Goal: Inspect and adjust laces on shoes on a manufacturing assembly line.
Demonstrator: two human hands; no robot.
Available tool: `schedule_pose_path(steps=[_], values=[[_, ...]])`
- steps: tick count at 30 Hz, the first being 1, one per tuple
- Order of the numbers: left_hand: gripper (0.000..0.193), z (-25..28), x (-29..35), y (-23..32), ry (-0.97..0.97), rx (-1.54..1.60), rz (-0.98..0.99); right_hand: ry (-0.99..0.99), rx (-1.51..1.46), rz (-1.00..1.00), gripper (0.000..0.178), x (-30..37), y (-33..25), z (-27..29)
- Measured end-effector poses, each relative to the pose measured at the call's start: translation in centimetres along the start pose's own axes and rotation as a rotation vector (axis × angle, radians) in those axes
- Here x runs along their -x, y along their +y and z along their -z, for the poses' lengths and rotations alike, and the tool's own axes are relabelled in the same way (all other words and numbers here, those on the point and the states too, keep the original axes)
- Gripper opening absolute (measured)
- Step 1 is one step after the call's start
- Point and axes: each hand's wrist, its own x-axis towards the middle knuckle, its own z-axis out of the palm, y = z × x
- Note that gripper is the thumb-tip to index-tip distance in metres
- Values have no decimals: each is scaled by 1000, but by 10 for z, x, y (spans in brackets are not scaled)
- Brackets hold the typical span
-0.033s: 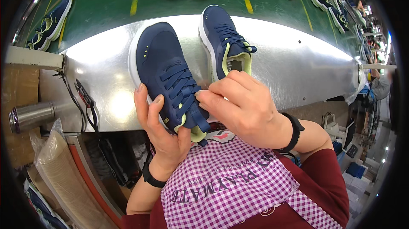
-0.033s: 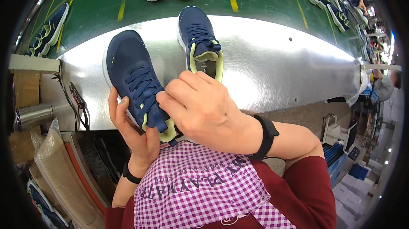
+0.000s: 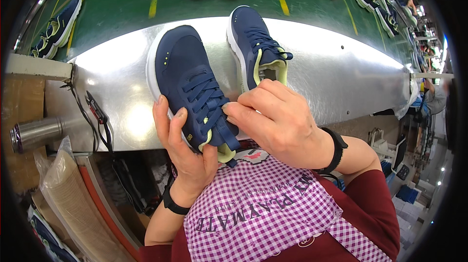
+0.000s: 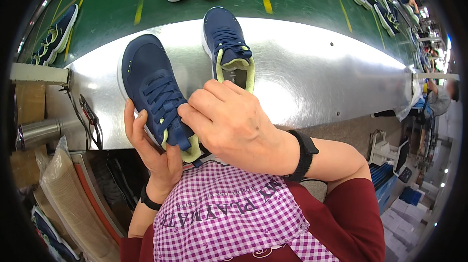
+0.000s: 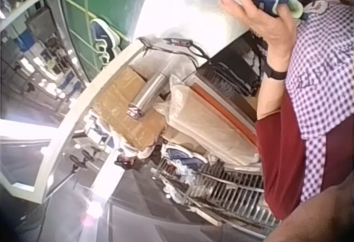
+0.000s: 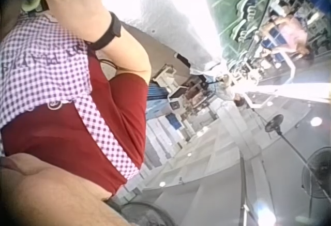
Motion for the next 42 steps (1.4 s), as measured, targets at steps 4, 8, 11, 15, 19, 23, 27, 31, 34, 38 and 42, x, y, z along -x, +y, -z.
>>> schedule_pose_path(steps=[4, 8, 11, 15, 19, 23, 27, 31, 34, 38, 42], values=[[64, 2, -3, 2, -13, 13, -6, 34, -41, 44, 29, 0, 6, -3], [52, 3, -6, 2, -78, -29, -23, -17, 16, 89, 25, -3, 7, 0], [51, 3, -7, 1, -74, -43, -49, -84, -1, 140, 27, -7, 12, 5], [59, -2, -4, -1, -10, 42, -34, -121, 37, 174, 30, -16, 8, 3], [55, -4, -3, 1, 84, 100, 103, 133, 119, 194, 21, -8, 8, -11], [56, -5, -2, 0, 114, 107, 92, 312, 171, 149, 19, -2, 12, -14], [51, 2, -1, 1, 21, 70, 152, 257, 145, 50, 20, 3, 8, -12], [49, 5, 0, -7, 159, 387, 293, 149, -148, -26, 27, -5, 5, -3], [49, 6, -2, -11, 178, 400, 340, 93, -228, -88, 37, 2, 8, -3], [51, 6, -8, -12, 175, 460, 360, 146, -166, -37, 36, 8, 1, -15], [56, 8, -14, -15, 133, 456, 444, 269, -37, -30, 32, 9, 11, 0]])
